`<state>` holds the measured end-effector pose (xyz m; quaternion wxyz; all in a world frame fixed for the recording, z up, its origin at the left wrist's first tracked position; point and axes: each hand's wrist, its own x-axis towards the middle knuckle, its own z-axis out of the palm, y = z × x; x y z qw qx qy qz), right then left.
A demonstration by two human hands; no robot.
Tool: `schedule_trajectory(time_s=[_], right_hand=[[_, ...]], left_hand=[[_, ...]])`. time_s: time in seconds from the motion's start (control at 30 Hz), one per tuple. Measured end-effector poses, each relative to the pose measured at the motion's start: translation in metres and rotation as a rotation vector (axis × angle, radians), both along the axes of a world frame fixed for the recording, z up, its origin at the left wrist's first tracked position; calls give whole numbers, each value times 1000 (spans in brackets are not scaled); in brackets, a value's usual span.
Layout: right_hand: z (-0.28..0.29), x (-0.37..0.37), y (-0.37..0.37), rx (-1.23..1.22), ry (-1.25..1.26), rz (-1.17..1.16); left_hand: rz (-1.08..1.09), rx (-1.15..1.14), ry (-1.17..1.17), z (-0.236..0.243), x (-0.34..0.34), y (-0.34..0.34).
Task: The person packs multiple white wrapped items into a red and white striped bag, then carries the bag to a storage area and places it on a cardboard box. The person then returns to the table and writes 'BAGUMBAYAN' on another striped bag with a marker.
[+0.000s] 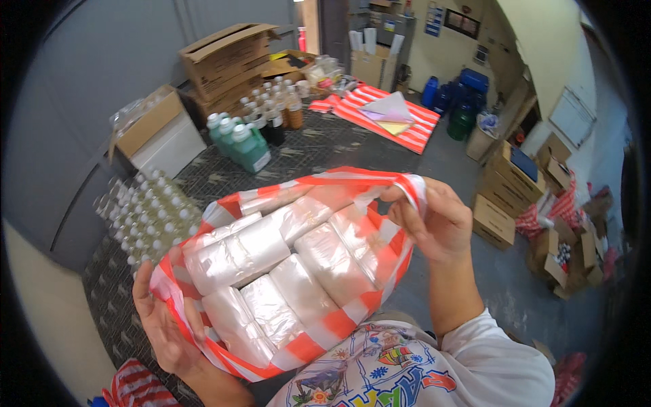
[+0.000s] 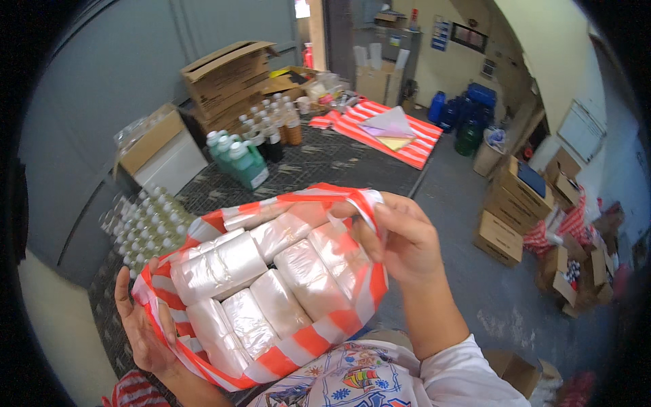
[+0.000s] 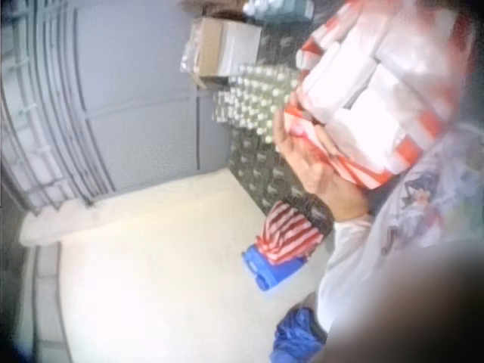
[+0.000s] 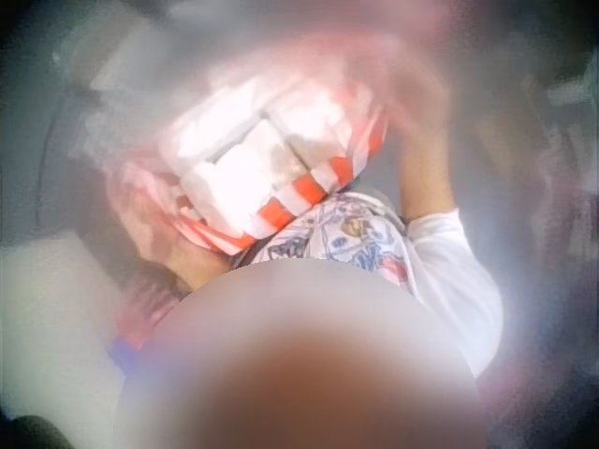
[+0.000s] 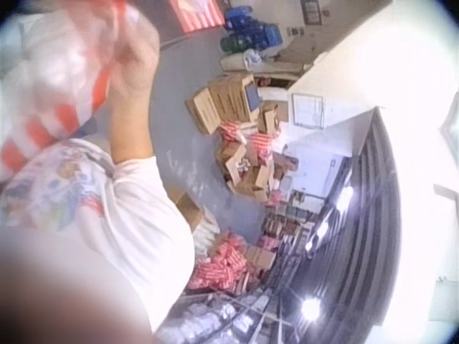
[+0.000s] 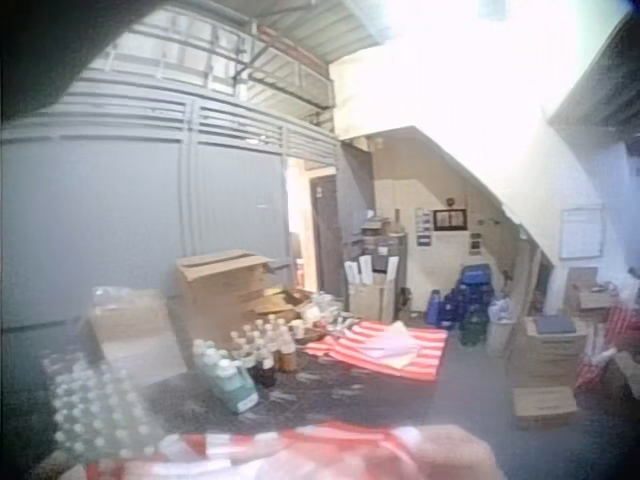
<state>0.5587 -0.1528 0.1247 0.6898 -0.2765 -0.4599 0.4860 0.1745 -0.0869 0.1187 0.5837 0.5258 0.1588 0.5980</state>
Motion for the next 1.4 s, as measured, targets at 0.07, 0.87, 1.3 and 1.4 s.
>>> schedule_trajectory(time_s=[0.07,0.87,1.3,1.4], right_hand=[[0,36,-37,36,25,-79],[-393,448,-688,51,613,-657],[-342,748,-839,-320,886,-1801],[-322,826,-889,-291,932,-1976]], left_hand=[[-53,-6,-64,12,41,-9],[-1432,-61,491,-288,896,-354],[-2306,195,700,-382,1447,-725],[-2533,176,706,-363,1556,-807]])
